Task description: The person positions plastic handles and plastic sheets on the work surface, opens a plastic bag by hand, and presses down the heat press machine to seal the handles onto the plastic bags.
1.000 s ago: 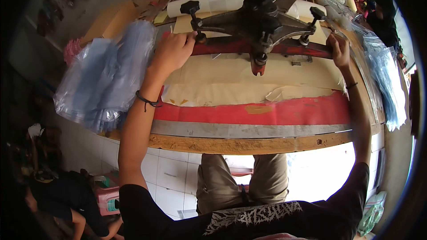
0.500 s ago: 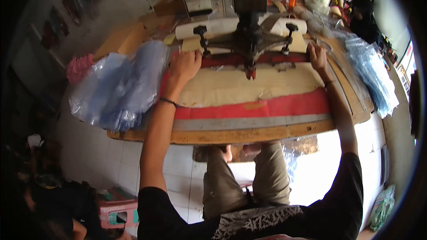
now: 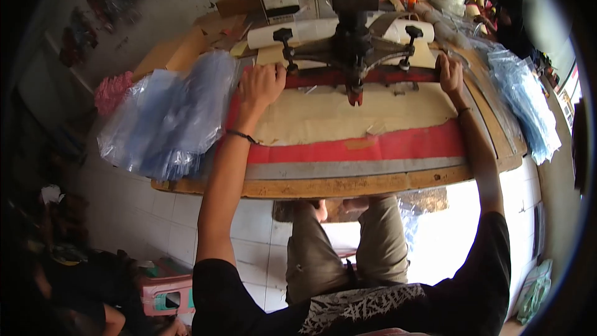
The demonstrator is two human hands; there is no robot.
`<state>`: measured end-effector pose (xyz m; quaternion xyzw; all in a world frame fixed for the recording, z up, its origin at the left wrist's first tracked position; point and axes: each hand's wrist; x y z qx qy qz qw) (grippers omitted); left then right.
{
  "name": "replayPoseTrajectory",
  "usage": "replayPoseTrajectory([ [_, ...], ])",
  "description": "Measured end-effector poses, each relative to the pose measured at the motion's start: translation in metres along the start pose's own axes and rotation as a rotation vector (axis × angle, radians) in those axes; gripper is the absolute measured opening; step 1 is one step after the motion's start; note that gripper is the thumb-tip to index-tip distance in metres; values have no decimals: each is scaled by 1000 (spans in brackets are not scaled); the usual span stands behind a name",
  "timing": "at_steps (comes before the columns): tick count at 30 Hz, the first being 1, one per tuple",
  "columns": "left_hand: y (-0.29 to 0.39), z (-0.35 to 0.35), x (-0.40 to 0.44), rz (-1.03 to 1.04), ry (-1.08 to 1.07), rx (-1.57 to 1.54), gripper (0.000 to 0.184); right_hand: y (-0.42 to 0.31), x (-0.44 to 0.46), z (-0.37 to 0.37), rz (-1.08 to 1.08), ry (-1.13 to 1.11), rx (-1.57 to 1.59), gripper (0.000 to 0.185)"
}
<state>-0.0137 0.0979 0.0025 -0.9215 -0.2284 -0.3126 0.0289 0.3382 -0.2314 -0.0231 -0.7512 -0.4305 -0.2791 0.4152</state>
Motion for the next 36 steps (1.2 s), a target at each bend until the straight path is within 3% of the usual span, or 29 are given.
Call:
replayPoseTrajectory([
  [7, -6, 8, 4, 4, -14, 52, 37, 3, 4, 0, -69, 0, 64, 49],
  [10, -6, 13, 1, 46, 118, 33, 36, 12, 5, 2, -88, -5, 61, 49],
  [12, -3, 6, -2, 11, -15, 24, 37, 6, 2, -1, -2, -33, 29, 46],
  [21, -2, 8, 3, -14, -8, 92, 32, 7, 5, -1, -76, -35, 26, 46],
  [24, 0, 3, 3, -25, -23, -10, 31, 4, 5, -3, -40, -70, 84, 47],
  [28, -11, 0, 17, -202, -277, -130, 37, 6, 4, -3, -14, -71, 102, 46],
  [32, -27, 7, 25, -217, -396, -277, 39, 10, 6, -2, 3, -76, 111, 43],
  [36, -56, 26, 33, -110, -411, -557, 27, 8, 5, -1, -16, -76, 140, 43],
])
Point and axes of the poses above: each hand's wrist, its own x-axis towards the middle knuckle, its own z-axis out of the palm, y = z × x, and after that the axes turned 3 degrees about z, right-handed
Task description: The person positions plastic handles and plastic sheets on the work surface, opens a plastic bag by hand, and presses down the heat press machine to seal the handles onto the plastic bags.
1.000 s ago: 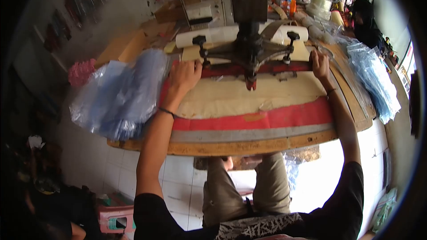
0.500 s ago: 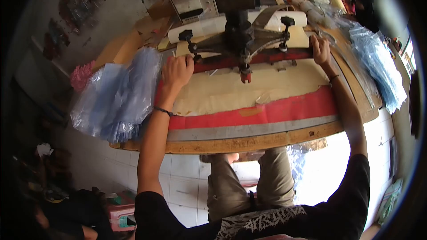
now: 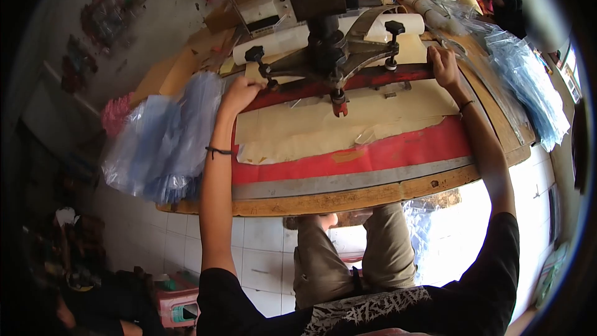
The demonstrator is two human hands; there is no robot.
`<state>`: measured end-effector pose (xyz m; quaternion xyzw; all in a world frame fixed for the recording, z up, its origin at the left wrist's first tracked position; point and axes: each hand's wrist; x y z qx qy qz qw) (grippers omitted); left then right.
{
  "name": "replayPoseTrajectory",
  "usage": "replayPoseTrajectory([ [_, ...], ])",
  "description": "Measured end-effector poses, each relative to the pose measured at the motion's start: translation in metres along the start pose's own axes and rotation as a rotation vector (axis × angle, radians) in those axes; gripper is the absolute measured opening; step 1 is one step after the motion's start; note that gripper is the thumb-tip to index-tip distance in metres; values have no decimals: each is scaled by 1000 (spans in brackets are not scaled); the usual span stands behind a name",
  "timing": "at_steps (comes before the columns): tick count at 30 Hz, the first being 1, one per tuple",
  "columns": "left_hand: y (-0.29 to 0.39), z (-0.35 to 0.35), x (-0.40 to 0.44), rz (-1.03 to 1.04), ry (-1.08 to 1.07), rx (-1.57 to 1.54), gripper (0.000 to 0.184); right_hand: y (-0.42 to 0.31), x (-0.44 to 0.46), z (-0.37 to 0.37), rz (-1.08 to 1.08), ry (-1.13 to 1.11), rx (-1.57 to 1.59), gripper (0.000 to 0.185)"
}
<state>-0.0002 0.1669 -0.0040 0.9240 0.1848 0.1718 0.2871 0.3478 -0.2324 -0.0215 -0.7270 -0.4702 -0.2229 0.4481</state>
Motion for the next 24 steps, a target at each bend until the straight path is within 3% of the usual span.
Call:
replayPoseTrajectory([
  [3, 31, -5, -9, -47, 25, -119, 18, 0, -1, 0, 14, -5, -32, 44],
  [7, 25, -4, -7, 10, 12, -206, 21, -6, -2, -1, 33, 16, -29, 46],
  [11, 11, -2, -3, 63, 8, -200, 22, -1, -3, 1, 91, 22, 10, 48],
  [14, 7, 0, 1, -25, -24, -100, 22, 4, -4, 3, 109, 48, -9, 49],
  [19, 27, 4, -16, -68, 210, 219, 31, 5, 1, 5, 81, 51, 17, 48],
  [24, 39, 8, -26, -33, 334, 252, 27, 2, -6, 5, 121, 70, -34, 46],
])
Point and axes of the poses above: each hand's wrist, its own x-axis towards the middle knuckle, its own z-axis out of the palm, y = z × x, and after that the axes turned 3 degrees about z, right-handed
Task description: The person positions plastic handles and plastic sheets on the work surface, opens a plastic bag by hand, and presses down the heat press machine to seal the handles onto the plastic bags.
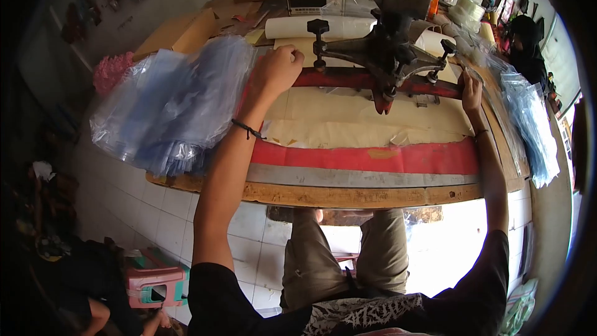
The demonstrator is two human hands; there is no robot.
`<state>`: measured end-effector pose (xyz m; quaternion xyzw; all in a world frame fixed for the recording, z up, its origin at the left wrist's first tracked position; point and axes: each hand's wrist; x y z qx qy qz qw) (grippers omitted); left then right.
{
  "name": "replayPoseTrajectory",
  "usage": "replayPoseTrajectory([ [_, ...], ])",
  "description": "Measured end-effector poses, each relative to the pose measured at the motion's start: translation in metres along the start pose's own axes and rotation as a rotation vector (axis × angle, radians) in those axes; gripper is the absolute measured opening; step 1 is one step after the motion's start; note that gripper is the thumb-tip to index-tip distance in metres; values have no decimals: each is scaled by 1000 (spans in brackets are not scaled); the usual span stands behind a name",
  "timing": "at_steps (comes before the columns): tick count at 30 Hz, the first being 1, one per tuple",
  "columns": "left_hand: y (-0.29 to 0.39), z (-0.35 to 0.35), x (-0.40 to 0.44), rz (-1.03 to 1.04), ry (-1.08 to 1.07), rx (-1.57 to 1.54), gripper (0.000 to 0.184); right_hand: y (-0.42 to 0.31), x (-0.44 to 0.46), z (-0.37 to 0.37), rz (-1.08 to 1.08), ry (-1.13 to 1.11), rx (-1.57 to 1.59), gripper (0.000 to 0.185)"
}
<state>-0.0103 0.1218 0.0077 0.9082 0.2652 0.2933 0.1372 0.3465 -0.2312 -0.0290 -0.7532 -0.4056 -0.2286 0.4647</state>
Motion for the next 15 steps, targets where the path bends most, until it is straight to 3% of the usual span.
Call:
replayPoseTrajectory([
  [5, 0, 6, 5, -48, 46, -11, 28, 2, 1, 1, -93, -22, 50, 46],
  [10, 4, 2, 3, -14, 36, 4, 29, -1, -1, 0, 20, -20, -51, 46],
  [15, 10, -2, 1, -16, 29, 31, 31, -5, 2, -2, -47, -55, 34, 46],
])
Point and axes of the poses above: each hand's wrist, its own x-axis towards the middle knuckle, its own z-axis out of the palm, y = z × x, and after that the axes turned 3 degrees about z, right-handed
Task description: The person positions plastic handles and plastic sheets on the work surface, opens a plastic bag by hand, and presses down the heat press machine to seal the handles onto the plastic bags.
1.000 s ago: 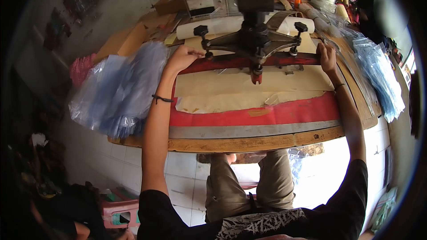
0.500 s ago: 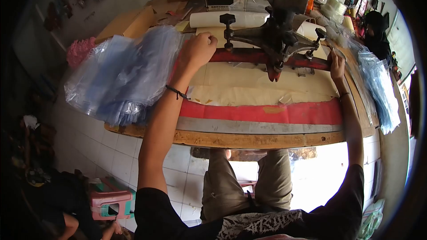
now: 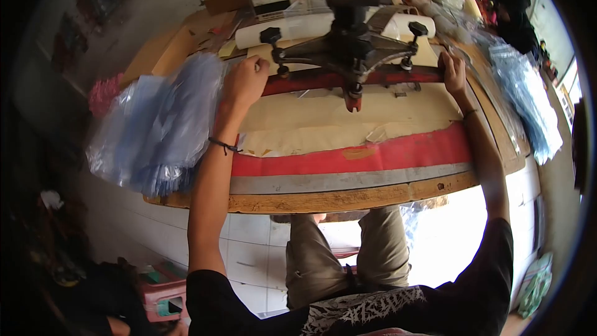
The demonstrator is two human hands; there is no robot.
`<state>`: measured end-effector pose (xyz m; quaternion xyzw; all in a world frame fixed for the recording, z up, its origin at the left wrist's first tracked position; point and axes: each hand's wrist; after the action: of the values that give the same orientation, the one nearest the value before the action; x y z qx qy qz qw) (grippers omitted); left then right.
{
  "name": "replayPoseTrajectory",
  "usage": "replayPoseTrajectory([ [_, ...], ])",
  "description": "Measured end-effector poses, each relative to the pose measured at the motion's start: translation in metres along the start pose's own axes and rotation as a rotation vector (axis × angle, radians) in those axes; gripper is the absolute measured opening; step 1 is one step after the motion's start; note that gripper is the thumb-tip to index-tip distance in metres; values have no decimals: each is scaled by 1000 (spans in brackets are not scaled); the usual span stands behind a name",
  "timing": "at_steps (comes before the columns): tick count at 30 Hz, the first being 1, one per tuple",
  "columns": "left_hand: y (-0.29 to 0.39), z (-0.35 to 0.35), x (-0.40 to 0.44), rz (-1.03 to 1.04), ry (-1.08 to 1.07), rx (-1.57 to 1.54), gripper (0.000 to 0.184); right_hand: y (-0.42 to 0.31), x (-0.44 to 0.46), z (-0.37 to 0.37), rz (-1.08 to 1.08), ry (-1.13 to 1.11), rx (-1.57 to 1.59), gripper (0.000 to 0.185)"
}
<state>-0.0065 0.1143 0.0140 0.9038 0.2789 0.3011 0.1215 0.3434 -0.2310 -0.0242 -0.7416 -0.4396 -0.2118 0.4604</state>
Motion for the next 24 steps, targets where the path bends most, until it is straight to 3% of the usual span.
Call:
replayPoseTrajectory([
  [9, -10, 10, 3, 37, 13, 44, 32, 7, 4, -2, -48, -55, 13, 44],
  [24, -6, 2, -2, 126, -7, -12, 35, -7, -2, 0, 105, -2, 20, 45],
])
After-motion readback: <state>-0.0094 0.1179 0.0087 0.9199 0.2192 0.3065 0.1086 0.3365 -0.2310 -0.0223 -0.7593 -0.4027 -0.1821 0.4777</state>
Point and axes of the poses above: each hand's wrist, its own x-axis towards the middle knuckle, its own z-axis out of the palm, y = z × x, and after that the axes turned 3 degrees about z, right-handed
